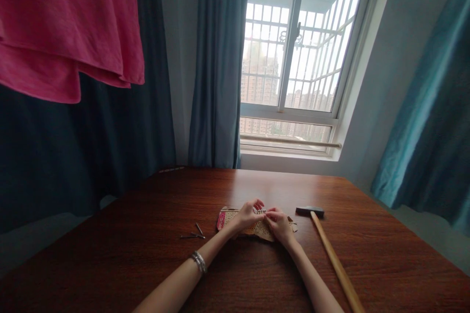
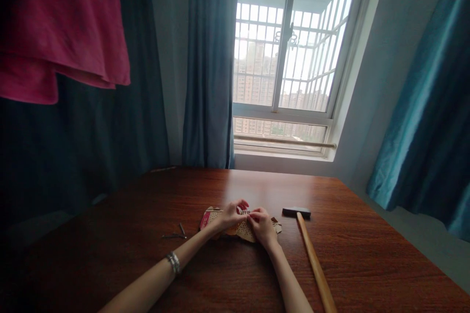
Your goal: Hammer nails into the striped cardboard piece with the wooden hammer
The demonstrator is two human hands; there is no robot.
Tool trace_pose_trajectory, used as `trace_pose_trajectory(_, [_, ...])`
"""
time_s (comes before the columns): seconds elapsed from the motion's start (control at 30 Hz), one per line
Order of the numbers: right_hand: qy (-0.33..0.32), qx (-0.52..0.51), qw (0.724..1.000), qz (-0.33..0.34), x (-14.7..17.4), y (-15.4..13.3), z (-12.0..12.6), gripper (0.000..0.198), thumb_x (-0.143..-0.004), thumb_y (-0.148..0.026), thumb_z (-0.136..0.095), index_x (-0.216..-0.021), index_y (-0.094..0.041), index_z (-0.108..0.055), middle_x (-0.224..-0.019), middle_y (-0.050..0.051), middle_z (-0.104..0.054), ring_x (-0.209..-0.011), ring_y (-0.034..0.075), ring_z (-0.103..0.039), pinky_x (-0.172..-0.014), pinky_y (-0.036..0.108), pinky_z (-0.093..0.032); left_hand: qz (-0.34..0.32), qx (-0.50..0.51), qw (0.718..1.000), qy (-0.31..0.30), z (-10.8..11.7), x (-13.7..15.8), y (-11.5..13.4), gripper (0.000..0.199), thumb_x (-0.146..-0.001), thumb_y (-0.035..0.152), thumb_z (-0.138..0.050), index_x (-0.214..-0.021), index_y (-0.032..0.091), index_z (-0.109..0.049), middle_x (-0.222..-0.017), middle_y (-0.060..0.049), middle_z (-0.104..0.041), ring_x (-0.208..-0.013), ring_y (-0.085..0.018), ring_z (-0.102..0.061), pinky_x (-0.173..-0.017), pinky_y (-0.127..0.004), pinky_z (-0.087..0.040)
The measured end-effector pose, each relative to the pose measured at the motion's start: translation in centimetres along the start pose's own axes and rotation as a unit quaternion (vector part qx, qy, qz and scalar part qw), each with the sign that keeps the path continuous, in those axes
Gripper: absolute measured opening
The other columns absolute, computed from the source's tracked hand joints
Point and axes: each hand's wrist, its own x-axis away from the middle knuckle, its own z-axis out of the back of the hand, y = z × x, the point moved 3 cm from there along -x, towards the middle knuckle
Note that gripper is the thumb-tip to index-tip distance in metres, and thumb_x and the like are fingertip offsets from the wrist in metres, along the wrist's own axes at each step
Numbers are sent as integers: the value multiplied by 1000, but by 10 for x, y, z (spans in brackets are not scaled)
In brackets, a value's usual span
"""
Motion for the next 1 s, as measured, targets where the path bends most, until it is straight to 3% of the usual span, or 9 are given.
trace_pose_trajectory(0.2, [-3,18,1000,-1,1,-1,0,22,-78,-32,-52,-78,-20,-71,-80,5,-63,-77,18,-58,-71,28,-45,13,-14,999,-30,-7,-6,-8,25,-70,31,-58,-86,13,-62,-79,-2,-62,-73,-13,-55,-66,-21,-42])
trace_pose_trajectory(0.8, [15,47,999,-13,3,-15,5,23,-77,-30,-52,-77,-20,-72,-79,5,-65,-75,19,-61,-70,27,-48,18,-26,999,-14,-9,-3,-11,24,-70,30,-56,-84,14,-67,-77,-2,-64,-71,-13,-54,-64,-20,-40])
trace_pose_trajectory(0.93, [44,91,994,-45,-1,-14,23,26,-77,-26,-47,-89,-20,-69,-85,6,-65,-72,18,-61,-63,26,-49,15,-24,1000,-5,-10,-2,-12,24,-70,29,-56,-84,14,-67,-78,-3,-65,-71,-13,-54,-65,-20,-40])
trace_pose_trajectory(1.0, [68,134,986,-68,0,-14,42,29,-76,-23,-45,-94,-19,-67,-91,7,-65,-78,19,-61,-69,28,-48,22,-27,999,0,-10,-1,-12,24,-70,28,-55,-83,13,-67,-78,-3,-65,-71,-14,-55,-65,-21,-40])
